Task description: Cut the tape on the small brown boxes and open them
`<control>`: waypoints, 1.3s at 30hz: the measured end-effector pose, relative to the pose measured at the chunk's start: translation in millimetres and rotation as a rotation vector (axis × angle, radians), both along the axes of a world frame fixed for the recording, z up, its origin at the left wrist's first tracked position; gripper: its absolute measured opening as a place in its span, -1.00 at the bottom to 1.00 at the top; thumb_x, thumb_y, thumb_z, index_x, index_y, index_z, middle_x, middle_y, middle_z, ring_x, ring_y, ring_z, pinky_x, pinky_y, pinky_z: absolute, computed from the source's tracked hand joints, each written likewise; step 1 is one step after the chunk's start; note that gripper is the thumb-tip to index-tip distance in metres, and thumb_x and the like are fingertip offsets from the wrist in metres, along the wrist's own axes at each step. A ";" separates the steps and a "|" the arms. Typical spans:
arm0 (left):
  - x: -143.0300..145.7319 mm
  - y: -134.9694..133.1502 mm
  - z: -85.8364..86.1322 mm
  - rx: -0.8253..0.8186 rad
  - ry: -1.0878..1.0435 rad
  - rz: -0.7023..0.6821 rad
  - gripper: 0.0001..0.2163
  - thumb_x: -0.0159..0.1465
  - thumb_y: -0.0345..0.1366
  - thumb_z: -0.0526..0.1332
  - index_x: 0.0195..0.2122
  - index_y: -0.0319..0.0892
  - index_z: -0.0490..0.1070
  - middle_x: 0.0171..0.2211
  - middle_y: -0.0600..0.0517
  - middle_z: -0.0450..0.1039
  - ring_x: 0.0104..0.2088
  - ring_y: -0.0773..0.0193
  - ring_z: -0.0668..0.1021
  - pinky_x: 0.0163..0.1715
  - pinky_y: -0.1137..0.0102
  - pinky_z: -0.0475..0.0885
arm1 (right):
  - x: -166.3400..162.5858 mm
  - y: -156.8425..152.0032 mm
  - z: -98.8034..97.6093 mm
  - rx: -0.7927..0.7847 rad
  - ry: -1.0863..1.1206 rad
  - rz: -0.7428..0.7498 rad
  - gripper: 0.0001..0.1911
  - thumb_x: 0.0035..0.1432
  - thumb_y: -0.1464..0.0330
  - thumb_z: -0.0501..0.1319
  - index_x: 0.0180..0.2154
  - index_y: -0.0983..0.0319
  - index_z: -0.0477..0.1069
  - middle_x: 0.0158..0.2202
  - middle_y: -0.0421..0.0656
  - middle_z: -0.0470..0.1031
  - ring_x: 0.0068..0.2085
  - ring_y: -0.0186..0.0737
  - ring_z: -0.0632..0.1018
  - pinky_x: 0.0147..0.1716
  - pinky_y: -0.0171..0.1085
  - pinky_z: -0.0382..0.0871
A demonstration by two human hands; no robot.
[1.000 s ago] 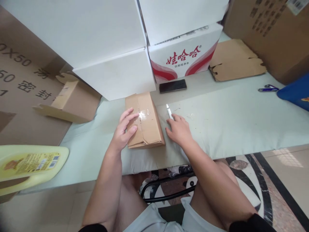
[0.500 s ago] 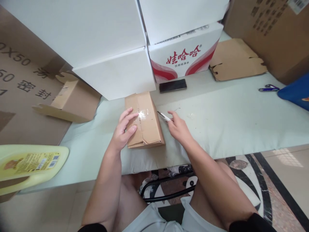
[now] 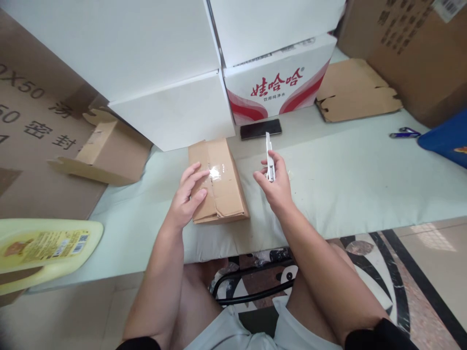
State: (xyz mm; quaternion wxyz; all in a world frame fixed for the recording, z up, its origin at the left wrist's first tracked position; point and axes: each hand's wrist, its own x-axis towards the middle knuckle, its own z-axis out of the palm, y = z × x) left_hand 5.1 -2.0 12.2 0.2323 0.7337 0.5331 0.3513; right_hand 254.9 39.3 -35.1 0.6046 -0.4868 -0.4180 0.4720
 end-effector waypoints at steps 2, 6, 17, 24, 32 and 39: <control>1.3 -0.3 -0.3 0.003 -0.008 0.001 -0.44 0.39 0.23 0.08 0.21 -0.04 0.45 0.39 -0.16 0.22 0.43 -0.08 0.28 0.39 -0.04 0.27 | -1.3 -0.1 1.3 0.061 0.110 0.053 -0.20 -0.18 0.24 0.44 0.15 -0.01 0.28 -0.03 -0.22 0.43 -0.23 -0.31 0.50 -0.28 -0.27 0.46; 3.9 -1.6 0.8 0.008 -0.006 0.002 -0.44 0.40 0.22 0.07 0.21 -0.05 0.44 0.40 -0.15 0.21 0.43 -0.08 0.27 0.40 -0.04 0.26 | -3.5 0.2 5.5 0.081 0.176 -0.041 -0.48 -0.09 0.25 0.46 -0.06 0.07 0.39 -0.32 -0.33 0.41 -0.40 -0.41 0.42 -0.42 -0.38 0.33; 16.4 -10.4 9.1 -0.032 0.062 -0.007 -0.51 0.46 0.09 0.06 0.27 -0.03 0.44 0.47 -0.14 0.09 0.46 -0.12 0.20 0.41 -0.10 0.21 | -1.5 -14.4 32.8 0.145 0.132 -0.059 -0.68 0.25 0.09 0.16 -0.08 0.14 0.42 -0.36 -0.21 0.59 -0.44 -0.32 0.57 -0.45 -0.28 0.38; 29.2 -16.0 13.8 -0.046 0.124 -0.013 -0.54 0.49 0.03 0.03 0.29 -0.03 0.39 0.47 -0.15 0.07 0.47 -0.09 0.19 0.42 -0.07 0.18 | -1.1 -39.9 63.3 0.262 -0.099 0.051 -0.79 0.30 0.14 0.23 -0.11 0.10 0.38 -0.43 -0.27 0.44 -0.46 -0.33 0.48 -0.50 -0.29 0.42; 43.1 -21.5 14.6 -0.047 0.153 -0.066 -0.52 0.51 0.04 -0.04 0.31 0.03 0.40 0.47 -0.13 0.00 0.48 -0.08 0.12 0.44 -0.06 0.11 | -11.1 -58.3 81.4 0.261 -0.165 0.196 -0.71 0.36 0.12 0.22 0.03 0.09 0.34 -0.22 -0.17 0.57 -0.25 -0.24 0.66 -0.42 -0.32 0.58; 42.7 -21.1 14.3 -0.074 0.142 -0.054 -0.53 0.49 0.05 -0.01 0.29 0.05 0.42 0.47 -0.10 0.03 0.48 -0.10 0.15 0.42 -0.06 0.16 | -12.3 -51.2 78.4 0.180 -0.464 0.209 -0.72 0.32 0.19 0.20 0.02 0.12 0.38 -0.19 -0.14 0.62 -0.24 -0.18 0.65 -0.17 -0.13 0.56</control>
